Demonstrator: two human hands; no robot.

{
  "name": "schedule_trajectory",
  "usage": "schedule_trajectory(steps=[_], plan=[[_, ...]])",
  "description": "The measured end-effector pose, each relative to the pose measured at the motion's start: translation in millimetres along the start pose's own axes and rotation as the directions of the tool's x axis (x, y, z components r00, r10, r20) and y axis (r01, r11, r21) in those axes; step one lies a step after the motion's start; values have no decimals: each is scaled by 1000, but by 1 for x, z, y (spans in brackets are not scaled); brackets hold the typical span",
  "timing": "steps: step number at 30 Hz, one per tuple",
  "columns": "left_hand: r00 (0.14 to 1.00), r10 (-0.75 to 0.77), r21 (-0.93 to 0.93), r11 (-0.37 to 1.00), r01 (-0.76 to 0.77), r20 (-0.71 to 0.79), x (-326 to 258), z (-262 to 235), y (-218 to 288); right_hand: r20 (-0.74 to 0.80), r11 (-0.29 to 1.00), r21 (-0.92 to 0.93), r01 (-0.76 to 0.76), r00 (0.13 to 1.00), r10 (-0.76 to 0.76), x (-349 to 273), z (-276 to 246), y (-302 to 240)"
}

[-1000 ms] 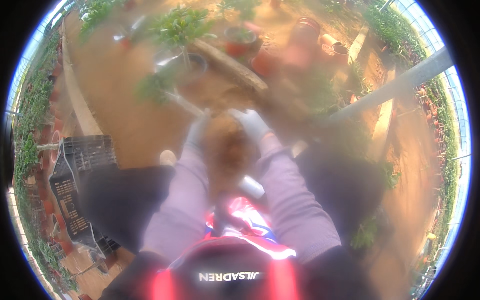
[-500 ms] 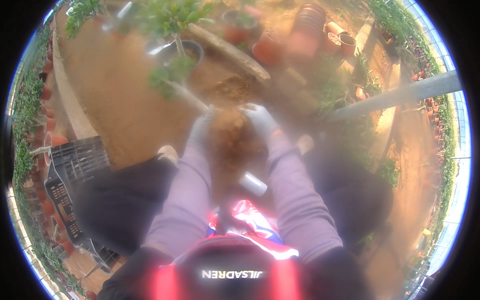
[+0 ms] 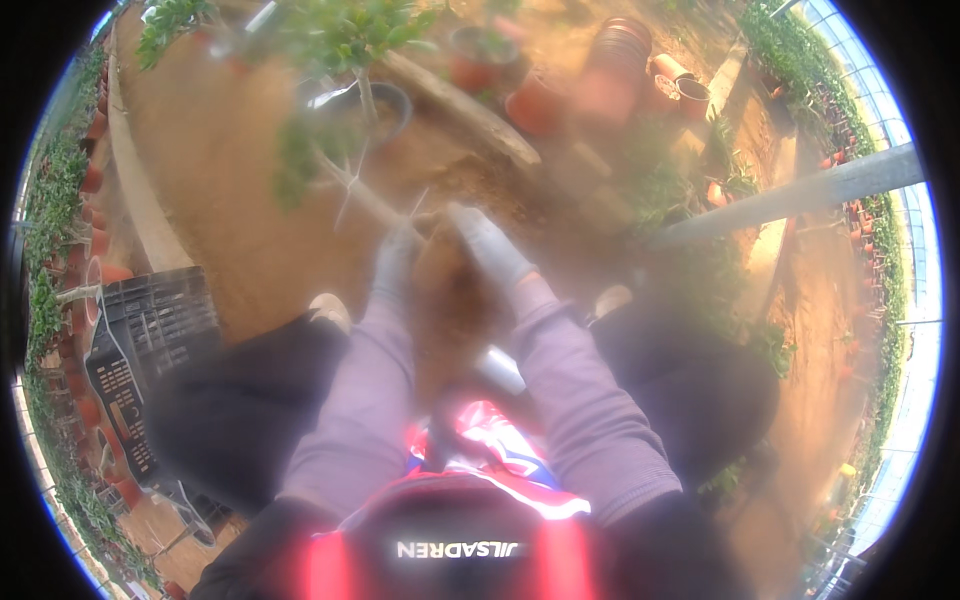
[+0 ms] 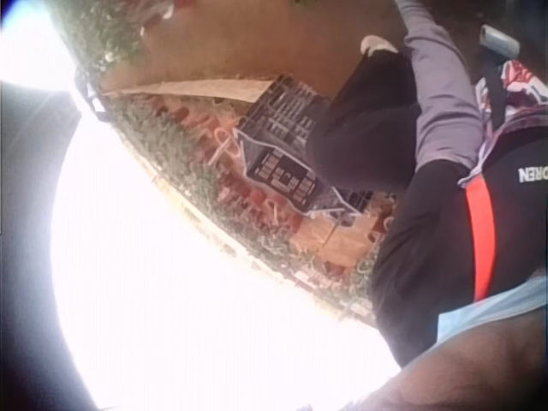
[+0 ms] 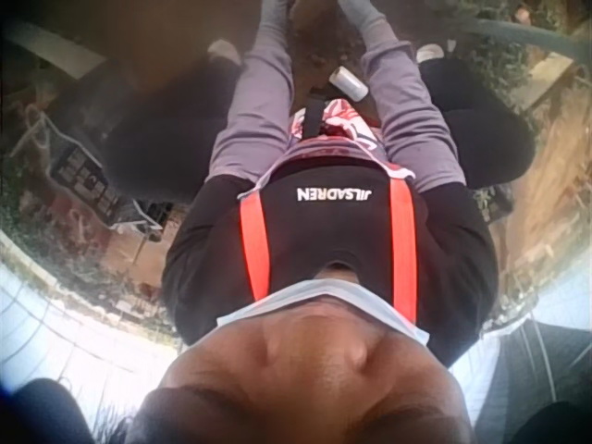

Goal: The person removes small plants from terracotta pots, wraps the root balls with clear plastic wrap, and places the wrapped plants into a black crate. The process is repeated for several plants.

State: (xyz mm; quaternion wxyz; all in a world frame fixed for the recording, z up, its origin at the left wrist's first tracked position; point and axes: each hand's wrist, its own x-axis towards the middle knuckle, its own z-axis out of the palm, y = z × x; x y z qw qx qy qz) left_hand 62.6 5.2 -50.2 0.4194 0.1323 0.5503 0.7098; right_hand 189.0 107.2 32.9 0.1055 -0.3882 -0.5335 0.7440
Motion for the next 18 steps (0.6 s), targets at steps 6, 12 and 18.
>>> schedule_trajectory(steps=[6,12,18], plan=[[995,-94,-124,988,96,22,-1,0,7,-106,839,-519,162,962,-251,24,0,25],[992,-126,-89,988,128,19,-7,-1,11,-122,968,-227,106,983,-136,39,-15,35],[999,44,185,982,-38,-29,7,0,19,105,982,79,172,978,-180,20,-20,16]])
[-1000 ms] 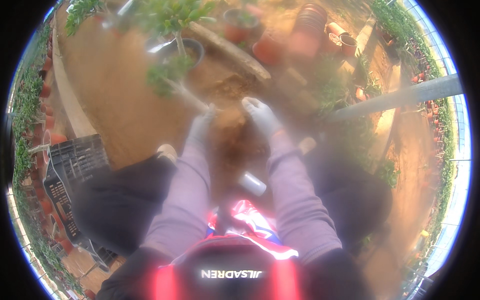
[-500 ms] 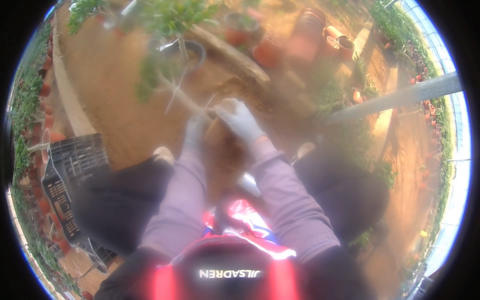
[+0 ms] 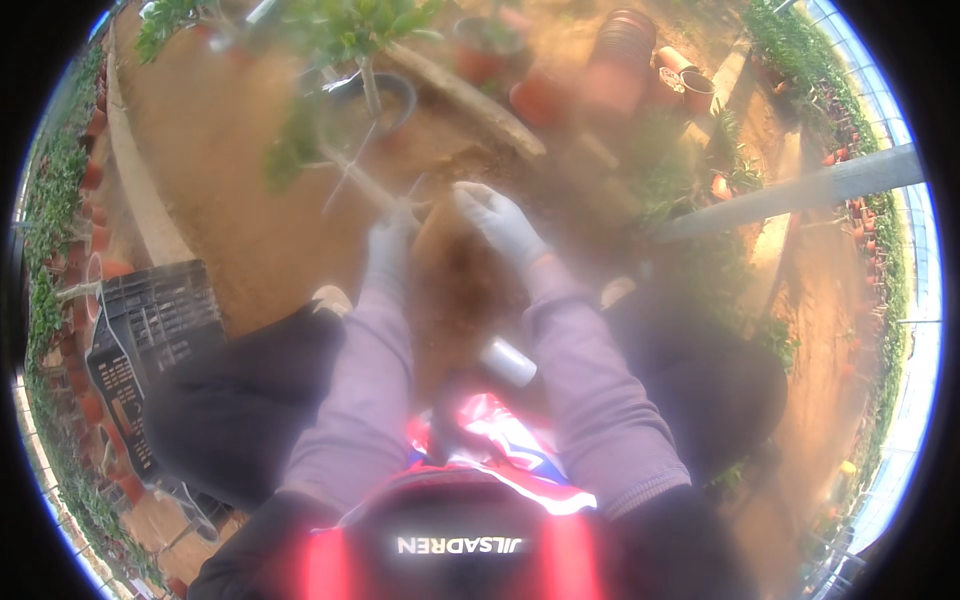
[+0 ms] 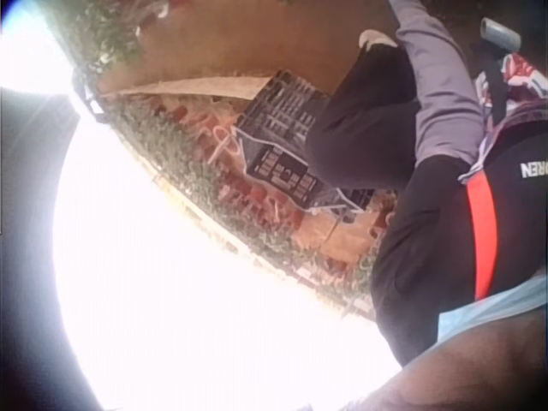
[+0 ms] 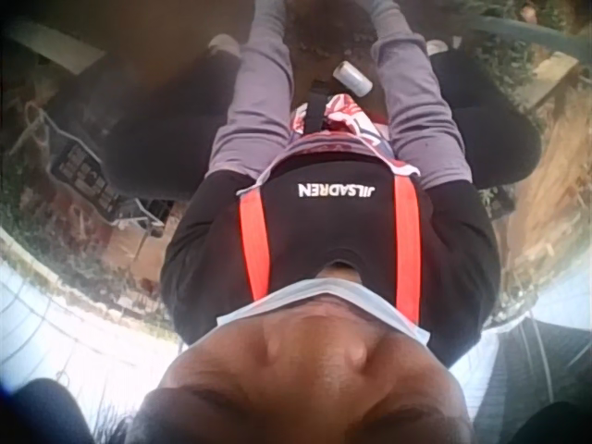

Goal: The person removes small plants from terracotta pots, wraps the root balls with clear plastic wrap, and places the wrapped plants into a black crate. The process is repeated for several plants.

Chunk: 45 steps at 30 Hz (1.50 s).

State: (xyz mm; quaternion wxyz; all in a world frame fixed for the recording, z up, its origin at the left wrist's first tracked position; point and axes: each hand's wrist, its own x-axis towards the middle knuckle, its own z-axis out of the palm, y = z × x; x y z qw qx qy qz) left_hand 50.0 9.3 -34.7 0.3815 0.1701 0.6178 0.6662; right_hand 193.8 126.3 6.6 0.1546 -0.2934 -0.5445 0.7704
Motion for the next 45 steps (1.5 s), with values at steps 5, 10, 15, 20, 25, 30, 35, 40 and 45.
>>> schedule_trajectory(steps=[5,10,15,20,25,30,35,40,45], plan=[[999,-5,-376,927,17,34,-15,4,5,29,937,-346,38,999,-30,-5,28,-1],[998,-19,-270,962,35,60,-11,-11,7,-119,732,-675,88,967,-226,-5,45,3],[992,-126,-427,896,124,23,-15,-3,1,-190,644,-765,-5,957,-218,6,41,15],[988,-132,-442,883,156,83,-20,1,0,-271,704,-709,-36,936,-225,22,24,25],[980,-197,-115,975,193,-22,-12,-3,7,-352,900,-433,-46,928,-122,20,5,21],[992,-37,-194,981,13,-124,-11,7,15,74,620,-767,164,983,-168,10,7,14],[994,6,-350,936,31,105,-16,0,28,-40,978,-197,-72,997,65,5,20,8],[992,-90,-422,899,118,84,-21,-2,26,-22,909,-400,115,991,-135,6,24,14],[992,-58,-454,885,101,109,-21,-1,20,-48,859,-456,234,957,-286,19,20,28]])
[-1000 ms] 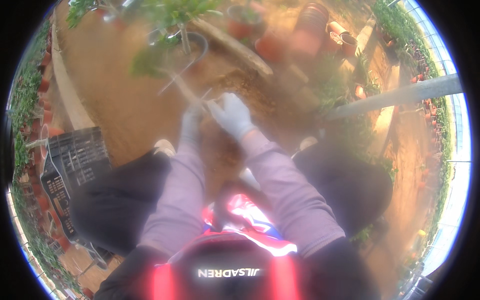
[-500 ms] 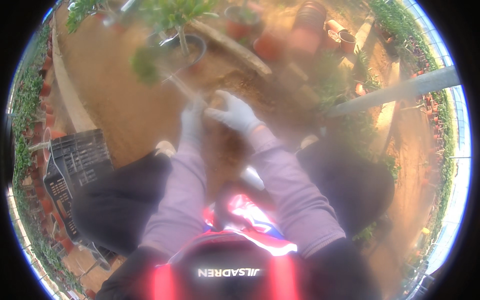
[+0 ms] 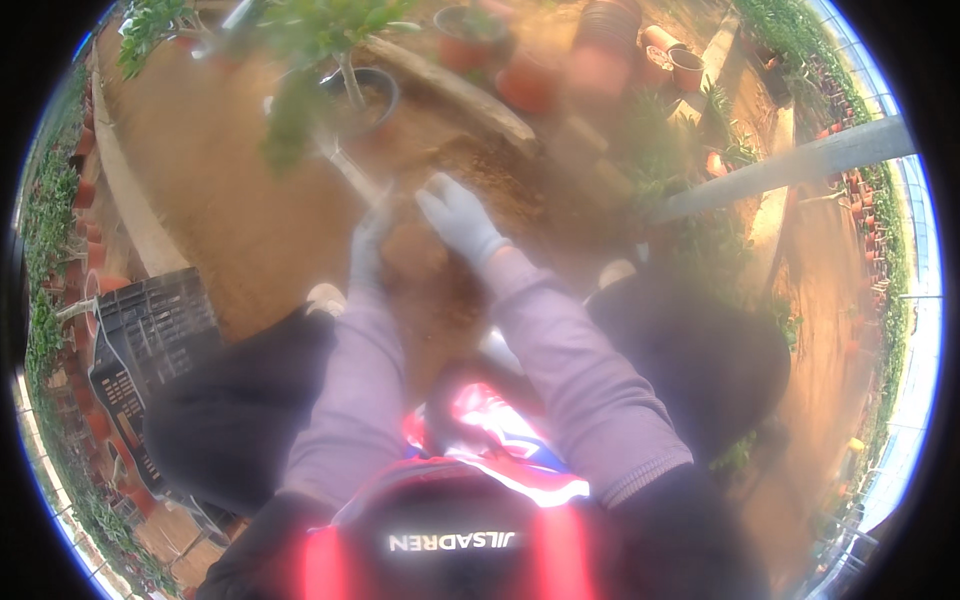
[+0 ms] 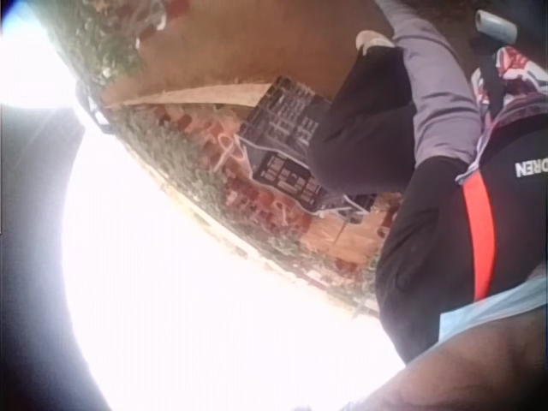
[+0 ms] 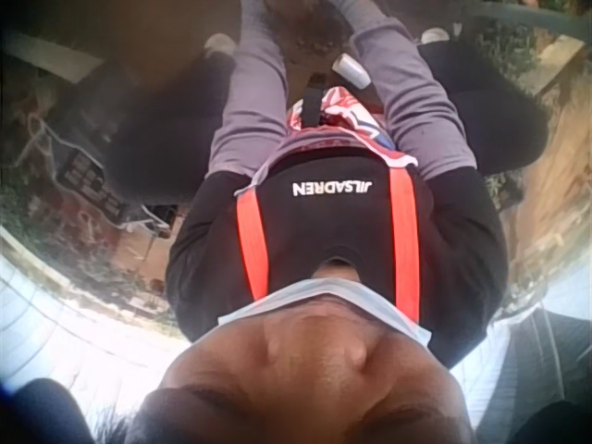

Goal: The person removes small plants from terracotta pots, wraps the root balls with clear plastic wrap, and places the wrapped plants into a black crate. The process is repeated for several plants.

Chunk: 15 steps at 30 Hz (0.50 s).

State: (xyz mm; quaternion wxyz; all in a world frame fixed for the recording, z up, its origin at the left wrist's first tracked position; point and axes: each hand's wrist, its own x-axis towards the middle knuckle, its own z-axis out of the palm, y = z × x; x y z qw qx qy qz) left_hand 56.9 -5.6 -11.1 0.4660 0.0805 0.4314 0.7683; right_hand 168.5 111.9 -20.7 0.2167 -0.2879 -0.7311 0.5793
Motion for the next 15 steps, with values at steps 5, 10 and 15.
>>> schedule_trajectory(steps=[5,10,15], plan=[[999,32,98,995,-33,17,8,-6,4,-21,901,367,-230,967,255,5,-15,-2],[952,160,261,961,-90,-263,17,-1,7,67,924,294,-244,970,235,-5,-38,-21],[922,256,203,958,-202,-292,14,10,8,146,986,-3,-164,976,163,-10,-14,-27]])
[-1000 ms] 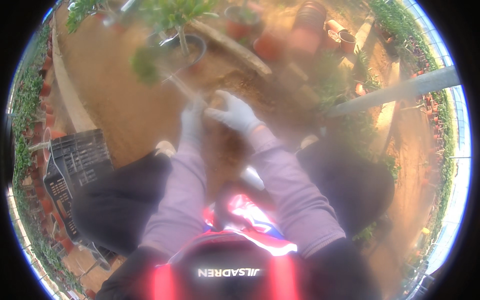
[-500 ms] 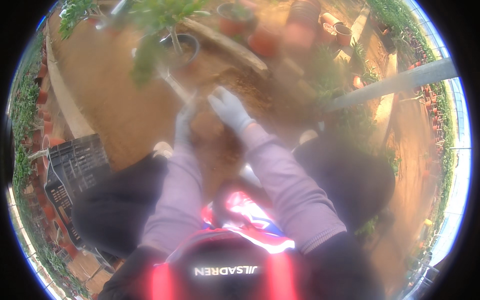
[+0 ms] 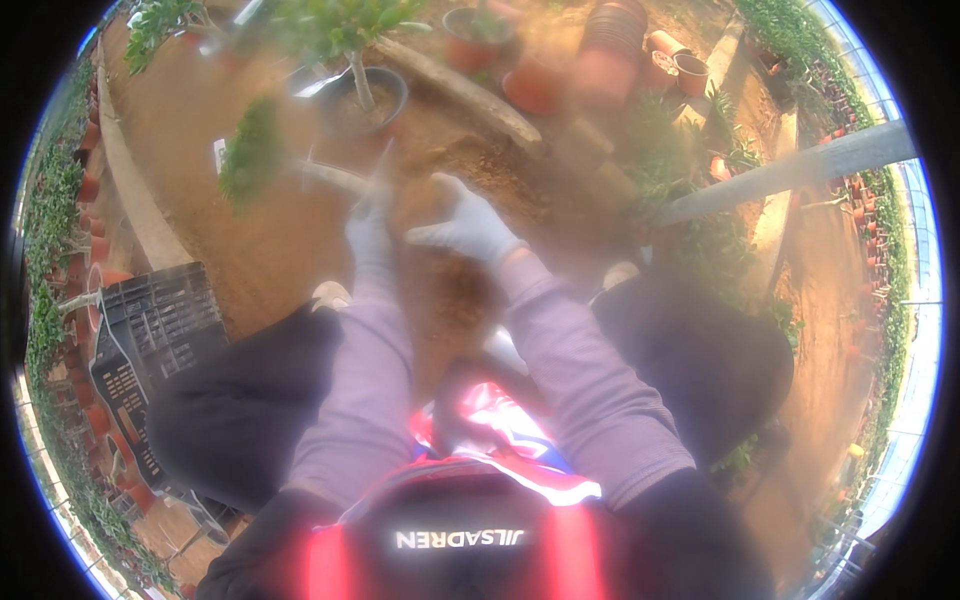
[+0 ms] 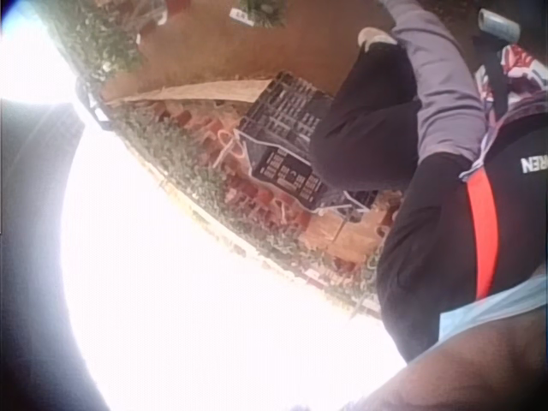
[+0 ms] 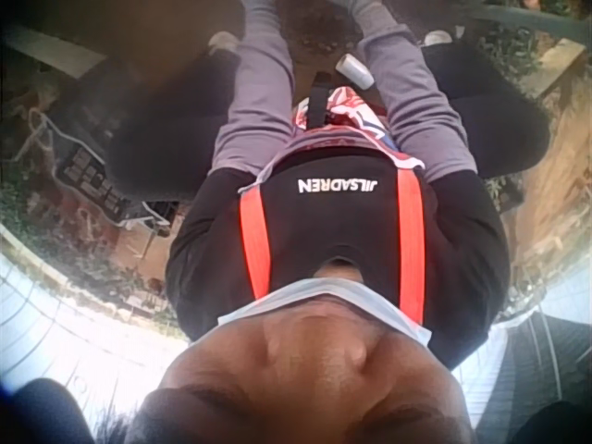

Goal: The person removes small plants from terracotta pots, wraps the root balls with clear plastic wrap, and places the wrapped plants into a black crate. The process is repeated for several plants.

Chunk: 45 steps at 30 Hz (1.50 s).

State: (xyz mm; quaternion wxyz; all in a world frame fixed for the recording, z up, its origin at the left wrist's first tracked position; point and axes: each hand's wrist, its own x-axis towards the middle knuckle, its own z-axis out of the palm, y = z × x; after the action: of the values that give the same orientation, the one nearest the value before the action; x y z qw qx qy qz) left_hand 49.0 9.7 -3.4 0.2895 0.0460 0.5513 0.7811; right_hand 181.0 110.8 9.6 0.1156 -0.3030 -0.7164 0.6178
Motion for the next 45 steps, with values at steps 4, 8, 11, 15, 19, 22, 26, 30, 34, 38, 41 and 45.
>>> schedule_trajectory(steps=[4,8,11,15,19,22,26,30,34,38,41,45], plan=[[965,92,-247,968,-30,244,-2,-2,7,36,988,155,-8,999,2,6,8,0],[946,111,-102,991,-83,306,6,-8,10,10,963,267,-34,999,33,-4,-2,3],[963,107,-69,993,-93,249,13,-11,9,10,845,529,-82,996,90,-15,7,12],[986,113,-58,993,-107,120,12,-9,2,106,643,735,-216,973,206,-16,48,35],[992,121,-89,989,-117,43,10,-10,-9,4,851,497,-168,982,191,-4,62,56],[994,95,-126,988,-88,52,22,-17,-15,71,898,320,-303,952,296,-2,34,66],[998,57,-47,997,-56,24,27,-20,-29,245,954,-288,-84,957,158,-1,-10,67],[998,20,-18,1000,-19,56,19,-22,-30,176,927,-320,-196,949,261,-12,-36,62],[996,25,-68,997,-19,84,30,-35,-13,82,830,-524,-191,959,272,-45,-57,66],[990,-106,-109,987,117,97,39,-46,-15,-132,827,-461,-321,947,293,-68,-56,71],[983,-150,-105,981,161,106,40,-49,-20,-182,929,-199,-312,943,278,-57,-45,58],[984,-107,-77,990,119,143,37,-47,-20,-181,975,-148,-166,974,138,-36,-21,22]])
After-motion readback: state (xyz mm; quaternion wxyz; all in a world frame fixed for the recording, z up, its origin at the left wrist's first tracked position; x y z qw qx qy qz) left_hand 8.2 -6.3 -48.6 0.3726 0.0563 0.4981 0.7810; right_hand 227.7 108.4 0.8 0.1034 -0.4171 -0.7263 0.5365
